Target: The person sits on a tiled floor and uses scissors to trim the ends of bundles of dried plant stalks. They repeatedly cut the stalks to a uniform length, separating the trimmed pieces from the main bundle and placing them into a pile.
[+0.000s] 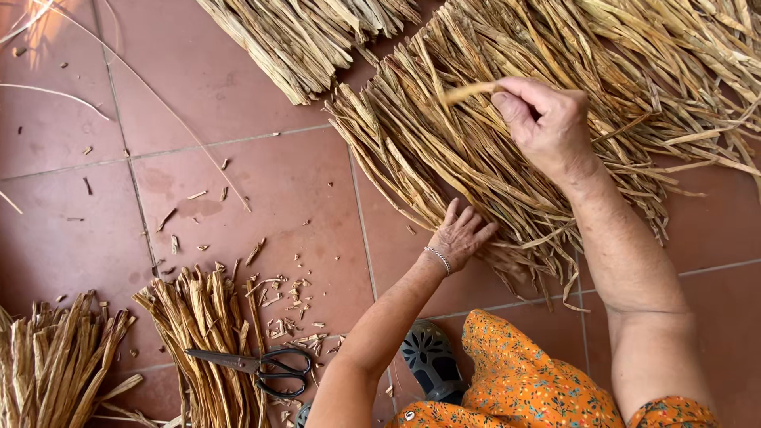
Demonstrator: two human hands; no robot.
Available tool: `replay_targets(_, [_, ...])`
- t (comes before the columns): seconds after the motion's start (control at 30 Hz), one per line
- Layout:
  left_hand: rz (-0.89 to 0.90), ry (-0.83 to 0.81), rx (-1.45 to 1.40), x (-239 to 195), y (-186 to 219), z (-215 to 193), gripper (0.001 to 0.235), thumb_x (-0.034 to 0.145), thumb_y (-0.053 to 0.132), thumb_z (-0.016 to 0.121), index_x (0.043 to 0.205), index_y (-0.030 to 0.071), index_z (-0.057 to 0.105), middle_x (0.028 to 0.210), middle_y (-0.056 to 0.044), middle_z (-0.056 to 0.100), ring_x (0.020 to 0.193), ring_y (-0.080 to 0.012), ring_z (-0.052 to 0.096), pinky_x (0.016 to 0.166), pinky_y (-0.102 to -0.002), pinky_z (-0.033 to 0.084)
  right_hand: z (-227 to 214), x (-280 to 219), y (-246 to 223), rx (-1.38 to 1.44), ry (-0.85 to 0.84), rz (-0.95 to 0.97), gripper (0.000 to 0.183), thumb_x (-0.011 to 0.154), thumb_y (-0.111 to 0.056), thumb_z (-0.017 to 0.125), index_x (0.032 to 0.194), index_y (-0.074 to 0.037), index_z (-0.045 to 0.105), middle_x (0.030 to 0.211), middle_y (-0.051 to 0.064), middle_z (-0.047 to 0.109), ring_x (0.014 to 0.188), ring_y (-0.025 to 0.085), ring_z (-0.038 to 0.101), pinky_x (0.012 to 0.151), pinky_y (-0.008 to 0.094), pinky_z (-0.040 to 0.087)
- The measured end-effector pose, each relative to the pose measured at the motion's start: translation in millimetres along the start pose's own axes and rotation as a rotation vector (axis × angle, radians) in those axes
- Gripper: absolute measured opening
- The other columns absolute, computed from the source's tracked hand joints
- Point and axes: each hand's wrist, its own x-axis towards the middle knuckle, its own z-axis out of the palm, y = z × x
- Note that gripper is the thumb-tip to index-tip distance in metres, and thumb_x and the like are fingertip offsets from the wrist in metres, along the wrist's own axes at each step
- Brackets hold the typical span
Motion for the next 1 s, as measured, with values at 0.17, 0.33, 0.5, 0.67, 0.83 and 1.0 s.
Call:
replay_targets(0.17, [-0.108,-0.006,-0.26,-14.9,-11.0,-22.4,0.09,0.07,0.01,0.07,0.154,0.02,0.038,0.15,-0.012,0.045,0.141,-0.029,0.038,0.118,-0.061,0.02,5.8,3.3,-35.8,-0.104,-0.043,-0.104,0.018,0.111,-0.022,0.07,0.115,-0.007,0.079,0.066,0.002,0.067,0.045,0.006,0.051,0.041,0.022,0.038])
replay_targets(0.33, [-0.425,0.471,-2.255,-4.3,-72.6,-47.3,0.069,0.106,0.049,0.056,0.15,-0.004,0.049,0.129,-0.015,0.067,0.121,-0.026,0.063,0.109,-0.051,0.05,28.6,-28.2,-56.4,-0.089,-0.344,-0.062,0.014,0.104,-0.024,0.071,0.106,-0.012,0.079,0.062,0.001,0.068,0.045,0.006,0.056,0.037,0.022,0.044])
replay_targets(0.5, [-0.376,0.748,-2.282,-0.4,-111.0,-60.8,0.054,0.105,0.042,0.054,0.139,0.0,0.052,0.1,-0.012,0.074,0.094,-0.0237,0.07,0.093,-0.042,0.056,33.4,-83.9,-68.9,-0.075,-0.524,0.083,0.02,0.095,-0.022,0.071,0.11,-0.009,0.077,0.073,0.009,0.076,0.053,0.016,0.067,0.048,0.032,0.053])
replay_targets(0.67, [-0.456,0.919,-1.871,-11.5,-137.8,-77.0,0.052,0.107,0.01,0.067,0.149,-0.003,0.039,0.097,-0.01,0.073,0.095,-0.0239,0.069,0.09,-0.042,0.058,1.9,-123.9,-53.1,-0.071,-0.343,0.17,0.024,0.099,-0.019,0.067,0.118,-0.004,0.072,0.102,0.016,0.077,0.074,0.021,0.074,0.063,0.031,0.059])
replay_targets(0.83, [-0.486,0.89,-1.499,-3.1,-147.7,-87.1,0.068,0.096,0.008,0.066,0.154,0.01,0.031,0.105,-0.012,0.078,0.103,-0.0221,0.076,0.095,-0.04,0.064,8.9,-169.6,-33.5,-0.08,-0.458,0.576,0.029,0.099,-0.025,0.068,0.122,-0.008,0.073,0.108,0.017,0.076,0.095,0.029,0.071,0.084,0.042,0.057])
replay_targets(1.0, [-0.647,0.727,-0.589,-6.8,-155.7,-73.8,0.086,0.086,0.014,0.079,0.154,0.011,0.026,0.139,-0.027,0.051,0.124,-0.0383,0.056,0.102,-0.05,0.053,60.3,-174.8,-28.9,-0.296,-0.372,0.357,0.071,0.082,-0.036,0.079,0.143,-0.008,0.056,0.15,0.023,0.048,0.142,0.038,0.036,0.118,0.061,0.034])
